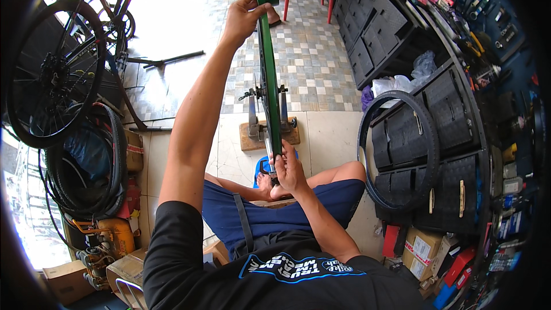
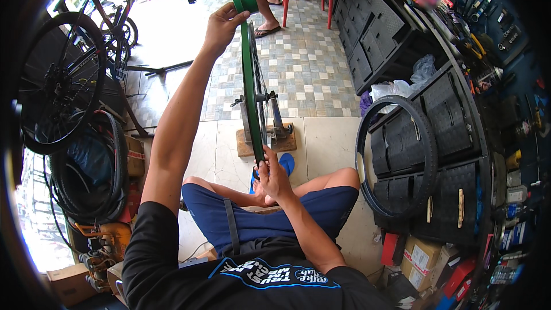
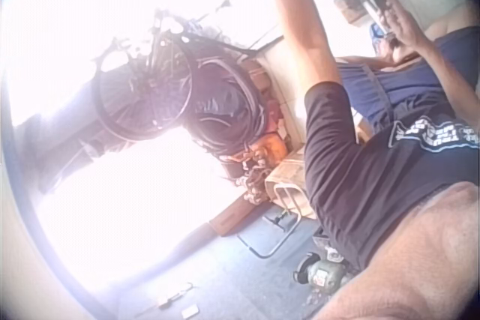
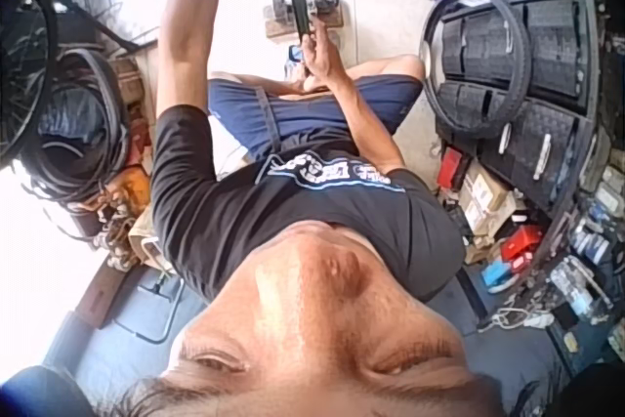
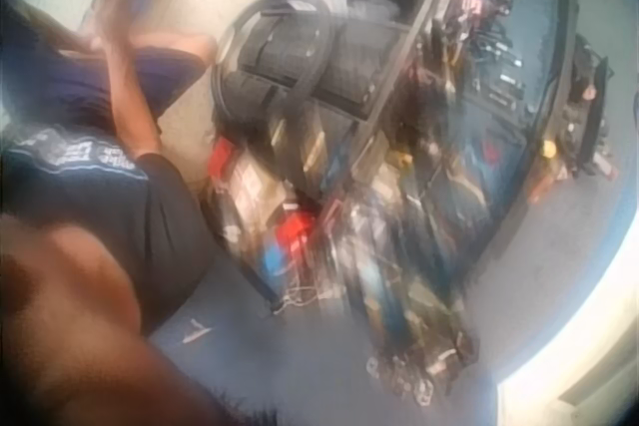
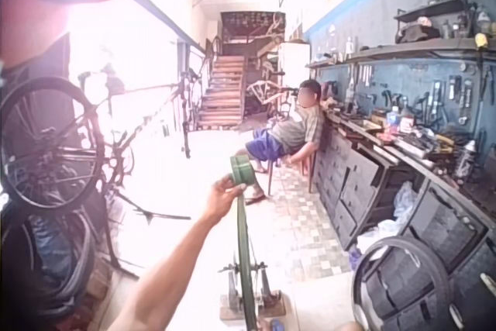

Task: The person sits on the floor and wraps green rim tape around a bicycle wheel rim that is mounted on a stand. They rotate the wheel and apply the tape in overlapping layers to cover the rim surface.

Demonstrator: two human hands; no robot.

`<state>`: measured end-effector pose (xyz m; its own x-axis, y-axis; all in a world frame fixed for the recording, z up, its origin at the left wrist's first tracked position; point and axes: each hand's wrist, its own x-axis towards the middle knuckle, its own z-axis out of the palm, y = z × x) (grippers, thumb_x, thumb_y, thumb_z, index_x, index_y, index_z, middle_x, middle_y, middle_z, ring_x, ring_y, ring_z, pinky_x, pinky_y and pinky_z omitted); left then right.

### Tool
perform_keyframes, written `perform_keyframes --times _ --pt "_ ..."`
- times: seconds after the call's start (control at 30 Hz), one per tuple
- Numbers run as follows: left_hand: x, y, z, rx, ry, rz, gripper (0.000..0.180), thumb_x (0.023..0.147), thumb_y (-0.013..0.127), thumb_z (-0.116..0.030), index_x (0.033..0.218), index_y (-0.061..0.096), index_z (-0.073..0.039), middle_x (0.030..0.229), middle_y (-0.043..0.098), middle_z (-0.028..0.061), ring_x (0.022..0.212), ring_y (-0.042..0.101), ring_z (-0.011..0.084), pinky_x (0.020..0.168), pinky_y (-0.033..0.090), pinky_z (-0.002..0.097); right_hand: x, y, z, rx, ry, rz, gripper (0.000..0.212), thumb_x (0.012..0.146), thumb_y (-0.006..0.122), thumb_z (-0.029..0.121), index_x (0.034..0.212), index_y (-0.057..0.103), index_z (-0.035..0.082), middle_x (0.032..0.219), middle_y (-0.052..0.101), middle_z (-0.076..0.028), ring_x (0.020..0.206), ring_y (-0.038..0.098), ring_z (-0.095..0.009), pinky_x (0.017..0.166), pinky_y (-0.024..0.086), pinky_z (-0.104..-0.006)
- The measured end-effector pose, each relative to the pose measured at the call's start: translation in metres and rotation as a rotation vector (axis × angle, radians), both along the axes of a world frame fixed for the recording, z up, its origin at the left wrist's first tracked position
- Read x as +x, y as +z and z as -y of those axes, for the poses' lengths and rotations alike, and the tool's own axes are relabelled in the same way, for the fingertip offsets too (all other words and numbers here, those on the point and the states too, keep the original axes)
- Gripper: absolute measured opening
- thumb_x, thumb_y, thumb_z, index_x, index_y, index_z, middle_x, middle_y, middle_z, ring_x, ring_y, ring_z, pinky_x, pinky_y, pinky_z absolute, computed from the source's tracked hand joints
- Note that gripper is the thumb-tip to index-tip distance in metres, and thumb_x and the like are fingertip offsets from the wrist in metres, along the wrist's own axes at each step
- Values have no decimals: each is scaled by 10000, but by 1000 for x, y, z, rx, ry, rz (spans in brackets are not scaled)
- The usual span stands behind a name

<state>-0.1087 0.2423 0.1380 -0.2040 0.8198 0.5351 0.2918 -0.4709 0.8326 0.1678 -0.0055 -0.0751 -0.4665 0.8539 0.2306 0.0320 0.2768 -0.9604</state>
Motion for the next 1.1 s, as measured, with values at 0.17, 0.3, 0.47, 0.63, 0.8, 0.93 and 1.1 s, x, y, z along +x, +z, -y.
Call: perform_keyframes --times 0.17,0.3,0.47,0.63,0.8,0.93,1.1 --pt "1 -7 -1 -3 15 -12 349 966 763 -158 1268 679 -5 1171 757 128 1069 666 142 966 516 315 1 1 1 -15 -3 10 465 1078 492 93 1525 367 78 1081 700 -149 873 726 -210 772 586 -340" --pt "-2 -12 -4 19 33 -53 339 953 776 -168 1252 700 -25 1158 761 112 1076 672 146 972 517 324 1 -2 1 -1 -3 2 463 1077 494 95 1522 369 73 1080 697 -147 875 725 -215 773 587 -342" --pt "-2 -16 -4 28 49 -63 308 936 790 -171 1209 733 -40 1135 767 88 1071 679 149 980 512 336 1 -2 1 6 -9 -10 459 1080 497 104 1521 372 75 1076 695 -144 868 723 -216 770 587 -347" --pt "-5 -24 -7 43 181 -217 342 908 818 -253 1185 755 -63 1123 746 115 1082 667 182 985 502 368 1 -3 2 12 -12 -2 460 1079 495 93 1522 375 81 1067 695 -137 866 722 -212 767 588 -345" --pt "-12 -38 -10 41 406 -379 417 862 850 -362 1186 766 -111 1214 632 154 1216 561 290 1052 448 413 -1 -4 3 18 -11 -13 464 1074 497 71 1522 378 81 1056 698 -127 868 723 -208 764 589 -341" --pt "-4 -42 -9 -12 418 -361 427 856 849 -393 1185 769 -132 1301 539 182 1318 447 347 1094 408 431 1 -3 3 34 -30 -1 460 1073 498 66 1518 383 77 1068 702 -130 876 722 -204 770 589 -340" --pt "5 -49 -12 -66 554 -403 371 911 809 -333 1195 747 -103 1241 608 184 1179 574 301 962 509 377 -1 6 3 9 -41 -6 541 1055 531 72 1561 341 85 1087 715 -143 882 720 -225 796 587 -364"
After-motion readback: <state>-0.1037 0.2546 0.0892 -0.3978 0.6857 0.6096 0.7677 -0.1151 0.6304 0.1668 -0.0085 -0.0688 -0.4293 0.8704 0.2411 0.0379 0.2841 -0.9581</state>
